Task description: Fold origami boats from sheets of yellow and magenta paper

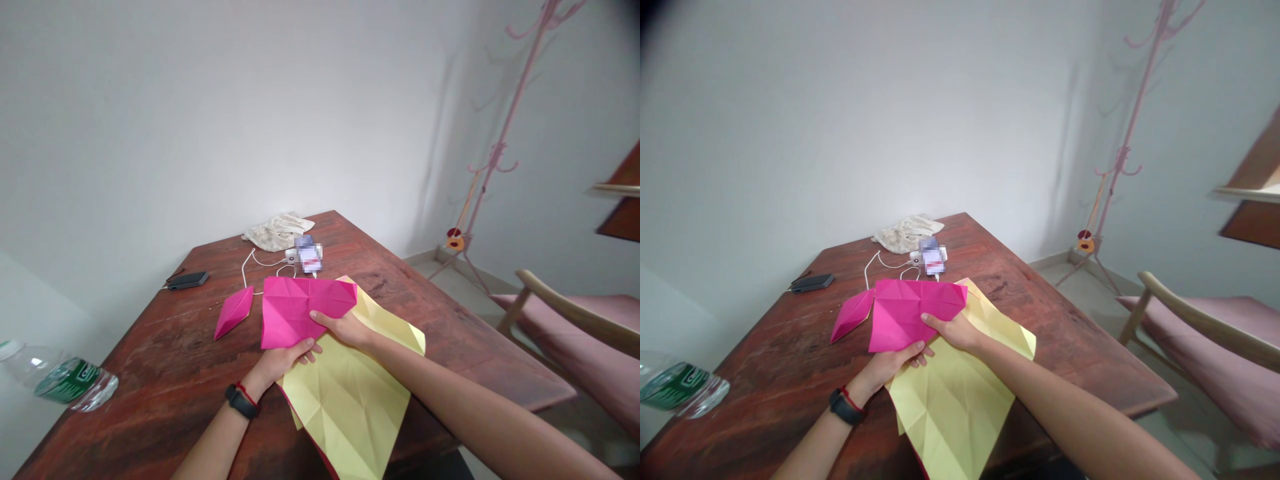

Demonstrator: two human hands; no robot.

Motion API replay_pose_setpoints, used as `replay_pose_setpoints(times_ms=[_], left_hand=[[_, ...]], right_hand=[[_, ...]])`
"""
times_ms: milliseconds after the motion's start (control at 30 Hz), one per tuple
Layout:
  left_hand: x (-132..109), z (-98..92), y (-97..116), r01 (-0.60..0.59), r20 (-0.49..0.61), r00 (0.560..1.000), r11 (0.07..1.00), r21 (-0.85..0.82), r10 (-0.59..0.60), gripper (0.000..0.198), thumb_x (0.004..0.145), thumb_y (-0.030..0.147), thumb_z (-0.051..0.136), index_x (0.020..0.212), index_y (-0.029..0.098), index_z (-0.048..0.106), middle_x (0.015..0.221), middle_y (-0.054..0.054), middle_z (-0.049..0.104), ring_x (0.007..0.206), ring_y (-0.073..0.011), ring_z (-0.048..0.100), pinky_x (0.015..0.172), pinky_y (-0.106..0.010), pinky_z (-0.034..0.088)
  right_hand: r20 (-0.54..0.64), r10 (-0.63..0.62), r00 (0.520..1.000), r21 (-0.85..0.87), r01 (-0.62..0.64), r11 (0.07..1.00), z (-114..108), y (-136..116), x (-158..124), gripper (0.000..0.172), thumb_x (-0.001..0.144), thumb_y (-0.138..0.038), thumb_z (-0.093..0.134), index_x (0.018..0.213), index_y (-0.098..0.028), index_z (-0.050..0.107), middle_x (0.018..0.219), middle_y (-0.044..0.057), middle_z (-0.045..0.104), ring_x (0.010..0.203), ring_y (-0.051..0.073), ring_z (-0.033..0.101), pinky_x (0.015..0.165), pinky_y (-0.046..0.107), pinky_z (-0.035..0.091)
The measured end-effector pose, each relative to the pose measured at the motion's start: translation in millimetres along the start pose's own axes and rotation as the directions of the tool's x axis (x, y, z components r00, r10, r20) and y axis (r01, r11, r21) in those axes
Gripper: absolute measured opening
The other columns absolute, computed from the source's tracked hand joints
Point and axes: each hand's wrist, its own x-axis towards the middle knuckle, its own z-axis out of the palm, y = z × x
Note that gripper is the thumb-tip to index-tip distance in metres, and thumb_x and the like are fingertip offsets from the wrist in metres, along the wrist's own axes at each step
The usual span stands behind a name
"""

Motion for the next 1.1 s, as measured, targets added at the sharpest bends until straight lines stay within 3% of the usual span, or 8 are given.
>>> replay_pose_setpoints(times_ms=[133,300,500,733,900,1100], left_hand=[[-0.6,0.1,-1.7,0.026,0.018,0.999,0.999,0.032,-0.027,0.046,0.081,0.059,0.067,0.094,0.017,0.080,0.082,-0.006,0.071,0.078,-0.0180,0.059,0.080,-0.029,0.047],[1.6,1.6,-8.9,0.044,0.026,0.999,0.999,-0.033,-0.043,0.043,0.076,0.055,0.073,0.095,0.017,0.080,0.084,-0.006,0.072,0.076,-0.0185,0.062,0.073,-0.028,0.049],[-1.5,-0.3,-5.5,-0.047,0.001,0.999,0.998,0.040,0.047,0.033,0.080,0.045,0.070,0.101,0.021,0.078,0.084,-0.003,0.075,0.074,-0.0172,0.064,0.068,-0.026,0.050],[7.8,6.5,1.5,-0.121,-0.108,0.988,0.984,-0.130,0.107,0.038,0.079,0.046,0.067,0.099,0.014,0.070,0.117,-0.016,0.071,0.074,-0.0175,0.072,0.056,-0.024,0.051],[6.0,8.0,5.1,-0.169,-0.208,0.968,0.977,-0.129,0.140,0.044,0.079,0.048,0.070,0.103,0.012,0.065,0.105,-0.016,0.073,0.073,-0.0214,0.075,0.053,-0.025,0.053],[0.2,8.5,10.9,-0.257,-0.267,0.932,0.966,-0.011,0.244,0.063,0.073,0.044,0.079,0.124,0.017,0.054,0.094,-0.010,0.073,0.073,-0.0228,0.073,0.056,-0.026,0.053]], right_hand=[[0.007,0.008,1.000,-0.012,-0.008,1.000,0.2,-0.6,-0.6,0.035,0.086,-0.053,0.067,0.092,-0.019,0.065,0.091,0.006,0.074,0.085,0.023,0.068,0.082,0.039,0.055],[-0.071,0.015,0.997,-0.003,-0.015,1.000,2.3,-2.1,-1.4,0.037,0.082,-0.052,0.071,0.098,-0.020,0.065,0.101,0.006,0.074,0.093,0.024,0.067,0.088,0.042,0.054],[-0.117,0.041,0.992,-0.018,-0.043,0.999,1.8,0.4,-0.3,0.037,0.081,-0.054,0.071,0.093,-0.020,0.065,0.097,0.007,0.074,0.090,0.024,0.066,0.086,0.042,0.054],[-0.289,0.047,0.956,0.057,-0.032,0.998,0.9,4.4,9.6,0.044,0.075,-0.054,0.075,0.103,-0.021,0.066,0.107,0.009,0.073,0.100,0.027,0.065,0.097,0.047,0.049],[-0.365,0.080,0.928,0.121,-0.038,0.992,1.6,3.5,13.6,0.048,0.071,-0.052,0.077,0.106,-0.022,0.065,0.106,0.009,0.073,0.100,0.029,0.066,0.093,0.048,0.052],[-0.355,0.063,0.933,0.079,-0.037,0.996,-1.4,6.0,13.0,0.042,0.074,-0.045,0.074,0.107,-0.021,0.065,0.108,0.009,0.073,0.100,0.029,0.066,0.093,0.046,0.052]])
